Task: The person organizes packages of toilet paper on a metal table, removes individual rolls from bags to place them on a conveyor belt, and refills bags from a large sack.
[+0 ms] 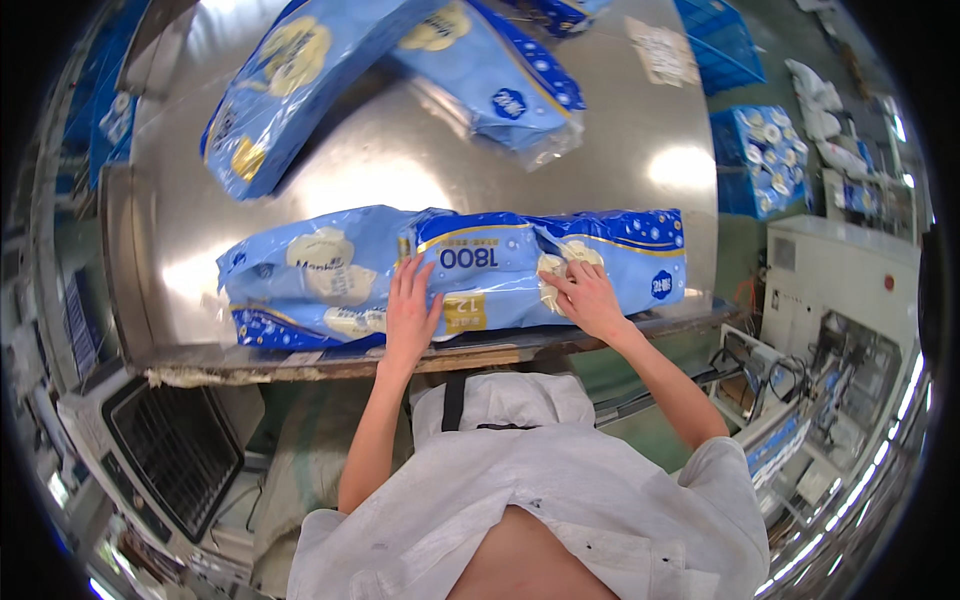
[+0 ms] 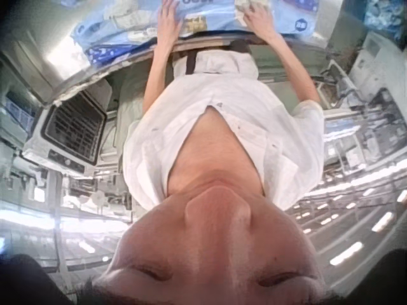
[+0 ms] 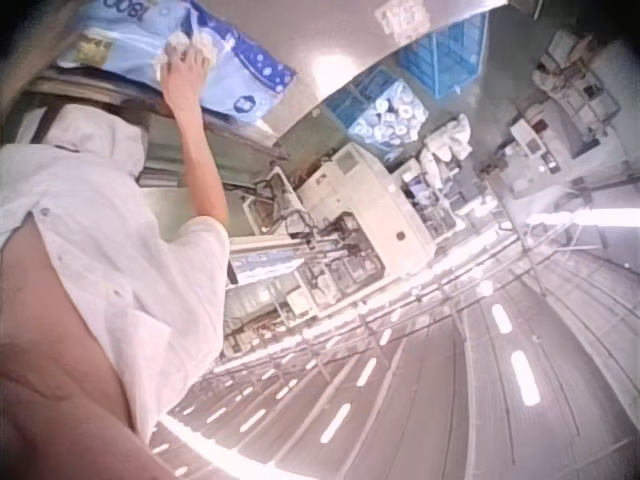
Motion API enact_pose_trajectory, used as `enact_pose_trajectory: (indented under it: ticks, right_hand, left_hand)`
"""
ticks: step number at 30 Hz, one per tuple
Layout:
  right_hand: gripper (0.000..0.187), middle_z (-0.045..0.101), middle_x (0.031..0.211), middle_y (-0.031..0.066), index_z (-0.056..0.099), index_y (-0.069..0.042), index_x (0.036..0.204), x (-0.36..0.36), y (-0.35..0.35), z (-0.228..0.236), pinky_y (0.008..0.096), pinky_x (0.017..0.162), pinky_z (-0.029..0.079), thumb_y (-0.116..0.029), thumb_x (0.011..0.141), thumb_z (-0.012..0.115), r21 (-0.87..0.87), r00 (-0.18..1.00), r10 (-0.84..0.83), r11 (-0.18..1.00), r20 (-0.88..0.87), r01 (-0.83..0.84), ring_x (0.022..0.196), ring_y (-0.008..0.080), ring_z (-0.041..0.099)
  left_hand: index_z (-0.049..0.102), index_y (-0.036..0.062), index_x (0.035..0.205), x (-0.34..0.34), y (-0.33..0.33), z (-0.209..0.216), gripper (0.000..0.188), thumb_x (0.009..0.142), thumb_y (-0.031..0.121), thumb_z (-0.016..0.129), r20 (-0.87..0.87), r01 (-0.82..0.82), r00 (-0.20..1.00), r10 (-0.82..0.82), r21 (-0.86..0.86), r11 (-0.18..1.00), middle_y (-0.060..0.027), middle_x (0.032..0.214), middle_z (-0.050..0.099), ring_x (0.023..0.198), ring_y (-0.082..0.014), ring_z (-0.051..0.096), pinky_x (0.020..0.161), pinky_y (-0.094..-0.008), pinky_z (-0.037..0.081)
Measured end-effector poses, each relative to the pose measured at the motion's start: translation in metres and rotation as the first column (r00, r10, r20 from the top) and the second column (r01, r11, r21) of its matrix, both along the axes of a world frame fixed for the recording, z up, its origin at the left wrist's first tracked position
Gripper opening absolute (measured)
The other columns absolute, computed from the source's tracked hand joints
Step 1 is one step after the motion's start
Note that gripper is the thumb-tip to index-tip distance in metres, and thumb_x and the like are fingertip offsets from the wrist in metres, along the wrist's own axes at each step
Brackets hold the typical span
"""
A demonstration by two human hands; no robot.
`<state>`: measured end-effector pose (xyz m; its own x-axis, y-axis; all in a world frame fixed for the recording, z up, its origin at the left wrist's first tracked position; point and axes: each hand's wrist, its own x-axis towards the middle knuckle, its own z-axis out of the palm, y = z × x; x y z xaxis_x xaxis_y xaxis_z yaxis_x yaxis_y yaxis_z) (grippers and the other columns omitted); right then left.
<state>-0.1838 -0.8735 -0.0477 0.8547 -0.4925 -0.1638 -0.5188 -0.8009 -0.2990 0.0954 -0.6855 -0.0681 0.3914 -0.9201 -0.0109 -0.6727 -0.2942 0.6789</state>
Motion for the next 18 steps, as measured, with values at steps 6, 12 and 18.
enact_pose_trajectory:
  ticks: [6, 12, 18]
  right_hand:
    - [0.033, 0.055, 0.098, 0.0074, 0.072, -0.022, 0.114, -0.022, -0.017, 0.005, 0.0452, 0.091, 0.041, -0.018, 0.082, 0.067, -0.072, 0.992, -0.031, 0.997, 0.121, 0.04, 0.101, 0.0265, 0.055]
    - [0.021, 0.057, 0.095, 0.0072, 0.069, -0.012, 0.099, 0.034, 0.024, -0.037, 0.0427, 0.089, 0.041, -0.022, 0.081, 0.068, -0.021, 0.963, -0.098, 0.994, 0.253, 0.106, 0.098, 0.026, 0.056]
    - [0.024, 0.061, 0.097, 0.0094, 0.069, -0.009, 0.096, 0.01, 0.011, -0.043, 0.0434, 0.09, 0.041, -0.031, 0.085, 0.069, 0.228, 0.921, -0.199, 0.965, 0.334, 0.126, 0.101, 0.0268, 0.058]
  left_hand:
    - [0.055, 0.0093, 0.134, -0.036, -0.081, -0.006, 0.059, 0.08, 0.015, 0.075, 0.136, 0.427, 0.894, -0.426, 0.023, 0.904, -0.0112, 0.145, 0.048, 0.14, -0.0344, 0.039, 0.114, -0.0472, 0.036]
    - [0.053, 0.0112, 0.136, -0.031, -0.102, -0.024, 0.067, 0.074, 0.015, 0.078, 0.276, 0.348, 0.893, -0.354, 0.074, 0.935, -0.0118, 0.144, 0.048, 0.139, -0.0322, 0.041, 0.118, -0.0508, 0.029]
    - [0.059, 0.0086, 0.113, -0.05, -0.11, -0.015, 0.048, 0.068, 0.008, 0.075, 0.362, 0.317, 0.862, -0.355, 0.162, 0.935, -0.0084, 0.124, 0.058, 0.125, -0.0296, 0.051, 0.109, -0.0479, 0.037]
